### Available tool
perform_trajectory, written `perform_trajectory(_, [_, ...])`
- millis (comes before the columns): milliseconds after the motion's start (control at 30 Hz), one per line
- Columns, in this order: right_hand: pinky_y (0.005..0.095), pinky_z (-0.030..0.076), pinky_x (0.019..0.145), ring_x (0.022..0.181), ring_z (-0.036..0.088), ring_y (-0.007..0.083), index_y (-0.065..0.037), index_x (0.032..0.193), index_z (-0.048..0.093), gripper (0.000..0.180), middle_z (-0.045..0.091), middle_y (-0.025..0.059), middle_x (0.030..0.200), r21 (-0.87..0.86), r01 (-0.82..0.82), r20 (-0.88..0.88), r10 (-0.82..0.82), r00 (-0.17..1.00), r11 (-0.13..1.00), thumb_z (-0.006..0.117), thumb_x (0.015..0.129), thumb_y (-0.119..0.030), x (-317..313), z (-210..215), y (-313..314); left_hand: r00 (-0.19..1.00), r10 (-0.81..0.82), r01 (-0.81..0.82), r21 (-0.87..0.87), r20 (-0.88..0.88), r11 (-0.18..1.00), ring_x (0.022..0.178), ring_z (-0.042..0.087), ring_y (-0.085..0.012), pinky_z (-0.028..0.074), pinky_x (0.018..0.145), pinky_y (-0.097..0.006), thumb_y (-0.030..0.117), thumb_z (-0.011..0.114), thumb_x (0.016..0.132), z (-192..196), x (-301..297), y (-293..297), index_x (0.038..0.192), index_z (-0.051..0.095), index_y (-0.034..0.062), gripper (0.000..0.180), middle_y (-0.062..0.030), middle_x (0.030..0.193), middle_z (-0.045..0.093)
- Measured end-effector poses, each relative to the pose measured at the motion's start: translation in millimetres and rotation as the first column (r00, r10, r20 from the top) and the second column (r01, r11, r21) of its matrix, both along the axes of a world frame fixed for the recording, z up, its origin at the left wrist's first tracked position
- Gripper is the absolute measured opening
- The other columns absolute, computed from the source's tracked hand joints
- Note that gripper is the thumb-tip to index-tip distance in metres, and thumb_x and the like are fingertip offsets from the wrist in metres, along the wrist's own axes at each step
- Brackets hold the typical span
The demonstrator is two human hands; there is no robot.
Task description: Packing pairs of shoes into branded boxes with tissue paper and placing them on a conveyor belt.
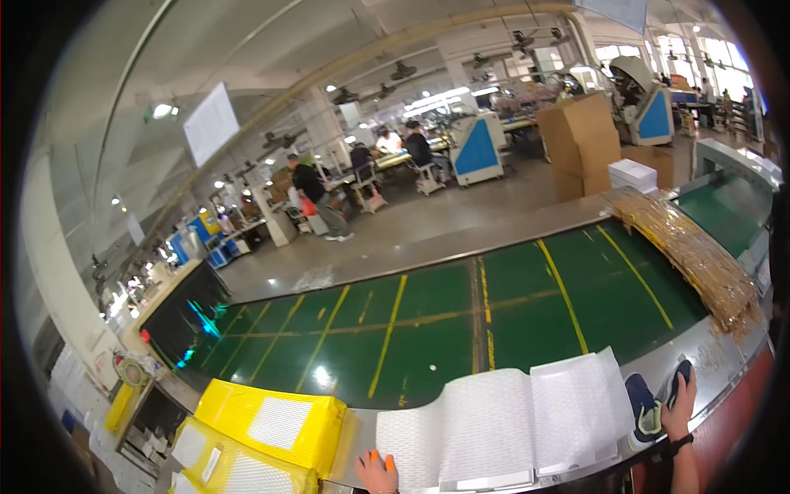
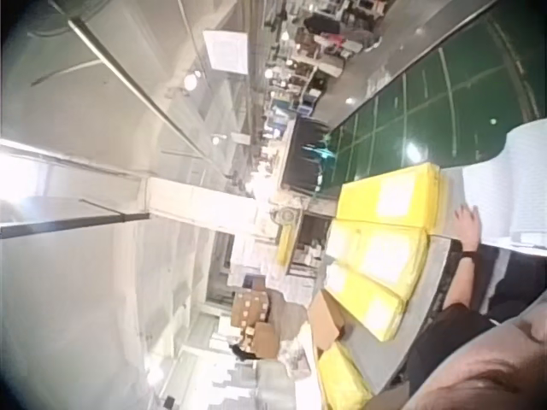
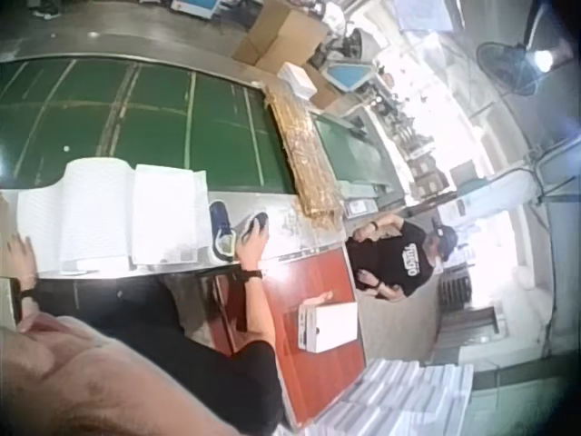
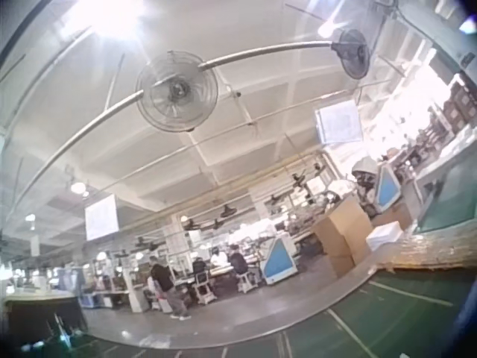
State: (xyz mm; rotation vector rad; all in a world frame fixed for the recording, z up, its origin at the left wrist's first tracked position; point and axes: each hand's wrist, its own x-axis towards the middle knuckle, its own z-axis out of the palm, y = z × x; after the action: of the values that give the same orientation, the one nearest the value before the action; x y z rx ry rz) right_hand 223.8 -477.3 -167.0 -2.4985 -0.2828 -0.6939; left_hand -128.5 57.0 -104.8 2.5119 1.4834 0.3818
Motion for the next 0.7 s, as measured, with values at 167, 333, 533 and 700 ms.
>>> perform_trajectory(167, [0.0425,0.03,0.117,0.143,0.032,0.0413,-0.002,0.135,0.053,0.078,0.033,0.0287,0.152,0.372,0.073,-0.342,0.063,0.938,0.925,0.08,0.064,-0.018,30.9,20.4,-18.3,0.997,-0.037,0.026,0.159,0.066,0.987,0.121,0.05,-0.0484,0.038,0.107,-0.053,0.034,0.053,0.098,-16.8,-6.6,15.5,0.13,0.057,-0.0084,0.053,-0.0282,0.129,0.059])
perform_trajectory(333, [0.0458,0.042,0.107,0.122,0.055,0.0415,-0.002,0.126,0.06,0.07,0.059,0.0262,0.129,0.075,0.12,-0.264,-0.096,0.96,0.99,0.079,0.065,-0.033,29.2,15.5,6.7,0.996,-0.028,0.04,0.141,-0.087,0.989,0.119,0.052,-0.048,0.039,0.105,-0.052,0.036,0.05,0.1,-18.0,-10.0,20.0,0.13,0.058,-0.0065,0.052,-0.0282,0.128,0.06])
perform_trajectory(533, [0.043,0.048,0.1,0.118,0.059,0.0376,-0.014,0.119,0.067,0.055,0.056,0.019,0.135,0.089,0.205,-0.287,-0.172,0.942,0.975,0.079,0.068,-0.032,17.5,29.3,23.2,0.994,-0.019,0.048,0.259,-0.11,0.965,0.116,0.056,-0.0432,0.043,0.1,-0.055,0.051,0.047,0.1,-46.9,-19.6,29.4,0.129,0.06,0.0011,0.059,-0.0229,0.126,0.062])
perform_trajectory(700, [0.0424,0.049,0.099,0.118,0.059,0.0369,-0.015,0.119,0.067,0.053,0.055,0.0186,0.136,0.068,0.245,-0.311,-0.212,0.926,0.967,0.079,0.07,-0.033,9.0,41.0,20.5,0.987,-0.121,0.134,0.126,-0.103,0.983,0.108,0.056,-0.0458,0.043,0.096,-0.053,0.035,0.051,0.096,-7.3,-2.8,-1.2,0.116,0.061,-0.0103,0.05,-0.031,0.114,0.062])
